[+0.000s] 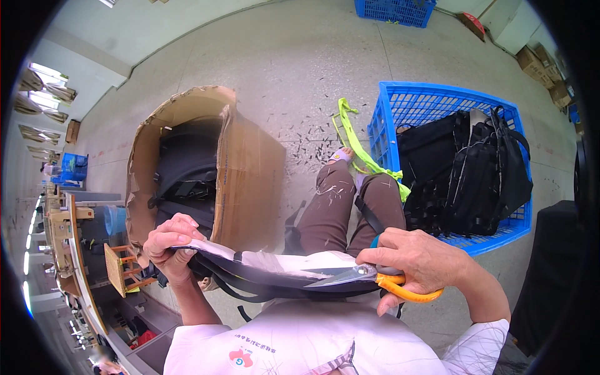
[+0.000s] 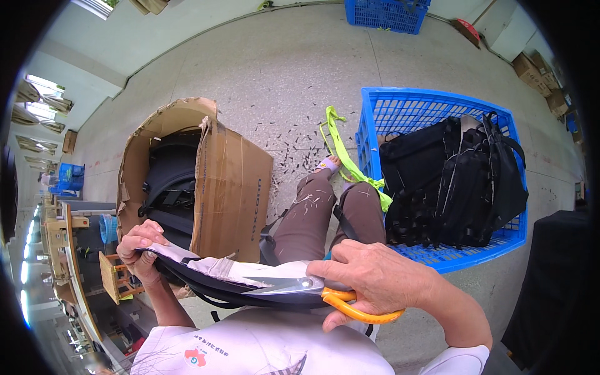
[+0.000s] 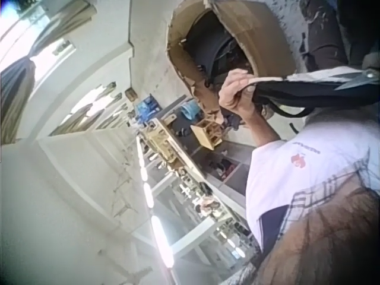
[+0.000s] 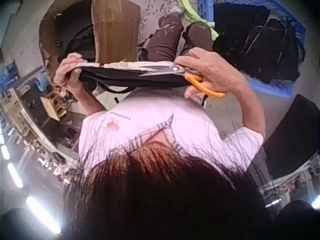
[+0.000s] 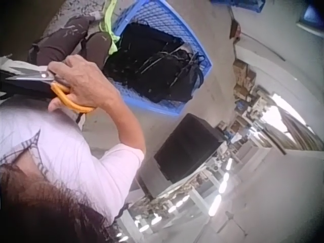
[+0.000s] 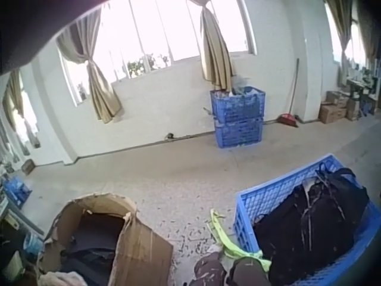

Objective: Cutting and trimming black fabric components using scissors in a factory setting.

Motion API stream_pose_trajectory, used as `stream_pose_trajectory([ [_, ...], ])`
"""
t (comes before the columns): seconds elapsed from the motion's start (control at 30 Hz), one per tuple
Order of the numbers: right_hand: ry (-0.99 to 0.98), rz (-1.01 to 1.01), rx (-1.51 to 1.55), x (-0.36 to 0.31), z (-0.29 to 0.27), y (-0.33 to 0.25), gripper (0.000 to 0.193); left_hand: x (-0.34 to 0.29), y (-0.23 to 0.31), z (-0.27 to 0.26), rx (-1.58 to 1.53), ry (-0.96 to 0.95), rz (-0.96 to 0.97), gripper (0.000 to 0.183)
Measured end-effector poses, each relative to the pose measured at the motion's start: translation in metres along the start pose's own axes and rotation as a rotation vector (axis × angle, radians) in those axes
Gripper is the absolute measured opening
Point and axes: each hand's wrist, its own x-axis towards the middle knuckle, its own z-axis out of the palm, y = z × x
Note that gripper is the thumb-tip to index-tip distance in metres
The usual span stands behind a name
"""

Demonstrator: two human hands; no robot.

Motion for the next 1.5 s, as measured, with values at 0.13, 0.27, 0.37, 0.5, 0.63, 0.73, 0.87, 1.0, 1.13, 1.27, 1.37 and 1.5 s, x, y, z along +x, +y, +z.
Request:
stream_pose_trajectory([
  [0.13, 0.039, -0.033, -0.082, 0.002, 0.005, -0.005, 0.063, -0.009, 0.001, -0.006, 0.077, 0.003, -0.007, 0.022],
  [0.27, 0.032, -0.025, -0.159, 0.002, 0.010, -0.010, 0.060, -0.011, 0.003, -0.003, 0.035, 0.071, -0.027, 0.020],
  [0.37, 0.015, -0.037, -0.128, 0.003, 0.011, -0.014, 0.059, -0.013, 0.005, -0.004, 0.028, 0.091, -0.034, 0.021],
  [0.5, 0.075, -0.051, -0.142, 0.010, 0.011, -0.022, 0.058, -0.015, 0.004, -0.006, 0.035, 0.095, -0.027, 0.021],
  [0.63, 0.075, -0.049, -0.175, 0.014, 0.011, -0.026, 0.058, -0.016, 0.003, -0.010, 0.059, 0.041, 0.000, 0.023],
  [0.73, 0.038, -0.055, -0.164, 0.014, 0.015, -0.024, 0.055, -0.018, 0.007, -0.011, 0.072, 0.060, -0.007, 0.023],
  [0.87, 0.073, -0.048, -0.191, 0.011, 0.020, -0.027, 0.051, -0.018, 0.005, -0.008, 0.049, 0.081, -0.016, 0.022],
  [1.0, 0.136, -0.051, -0.233, 0.017, 0.021, -0.032, 0.051, -0.018, 0.006, -0.008, 0.050, 0.087, -0.024, 0.023],
  [1.13, 0.155, -0.082, -0.270, 0.024, 0.023, -0.032, 0.050, -0.016, 0.008, -0.005, 0.028, 0.107, -0.034, 0.019],
  [1.27, 0.168, -0.095, -0.342, 0.022, 0.027, -0.032, 0.051, -0.017, 0.007, -0.005, 0.011, 0.123, -0.047, 0.020],
  [1.37, 0.153, -0.078, -0.310, 0.021, 0.027, -0.033, 0.051, -0.016, 0.007, -0.004, 0.002, 0.123, -0.052, 0.020],
  [1.5, 0.212, -0.073, -0.341, 0.029, 0.025, -0.038, 0.051, -0.015, 0.008, -0.003, 0.000, 0.131, -0.060, 0.020],
])
